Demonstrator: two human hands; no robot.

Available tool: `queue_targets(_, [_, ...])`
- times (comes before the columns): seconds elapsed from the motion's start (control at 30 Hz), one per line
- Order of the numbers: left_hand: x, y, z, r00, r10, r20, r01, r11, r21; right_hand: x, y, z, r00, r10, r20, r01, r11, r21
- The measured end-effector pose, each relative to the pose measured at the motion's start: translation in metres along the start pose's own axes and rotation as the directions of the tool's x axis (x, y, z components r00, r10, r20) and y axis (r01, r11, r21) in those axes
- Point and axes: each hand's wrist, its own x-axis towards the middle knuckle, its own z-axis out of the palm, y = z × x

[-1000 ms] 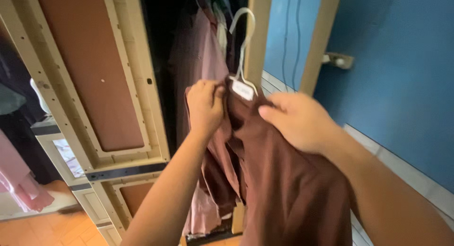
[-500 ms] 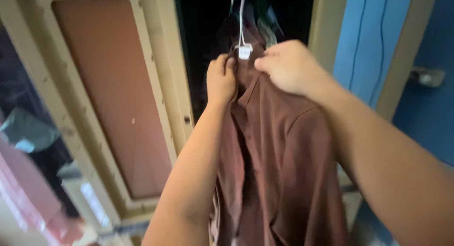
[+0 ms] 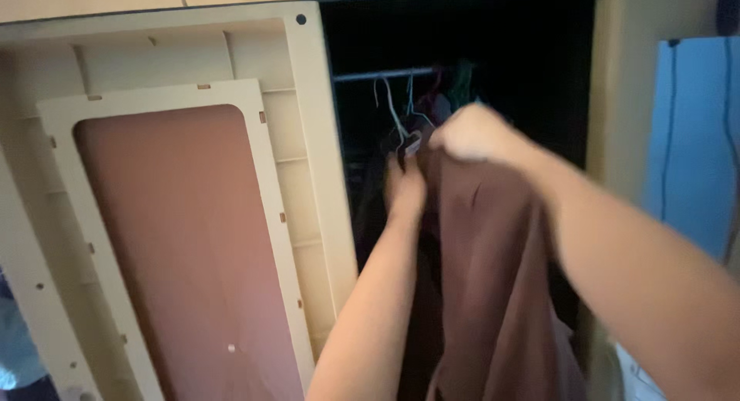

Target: The person takes garments from a pile, places them on hangers, and hangs them in a closet. They handle a pink top, a brown shirt, and a yellow shirt, placing each on a hanger and then hanging it in the closet.

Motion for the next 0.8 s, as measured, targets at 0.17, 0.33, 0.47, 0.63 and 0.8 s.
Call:
queue_targets(0.17, [0.0, 0.026, 0.015, 0.994, 0.081, 0.075, -0.075, 0.994, -0.081, -0.012, 0.026, -0.054, 0.896, 0.304, 0.325, -0.376, 0.908, 0.186])
queue_targets(0.33, [-0.059, 0.024, 0.027, 0.947, 0.131, 0.292, -0.14, 0.99, 0.013, -0.103, 0.028, -0.069, 0.603, 0.535, 0.592, -0.645, 0.764, -0.033])
queue_targets(0.47, [-0.088, 0.016, 0.034, 0.94, 0.131, 0.316, -0.197, 0.962, 0.188, -0.132, 0.052, -0.082, 0.704, 0.591, 0.394, -0.653, 0.756, 0.034])
queue_targets(0.63, [-0.107, -0.032, 0.028, 0.933, -0.249, 0.26, 0.108, 0.883, 0.457, -0.155, 0.064, -0.105, 0.675, 0.682, 0.281, -0.738, 0.628, 0.247])
queue_targets(0.8, [-0.095, -0.086, 0.04, 0.976, -0.082, 0.202, 0.028, 0.965, 0.259, -0.156, 0.041, -0.091, 0.816, 0.558, 0.149, -0.547, 0.665, 0.508])
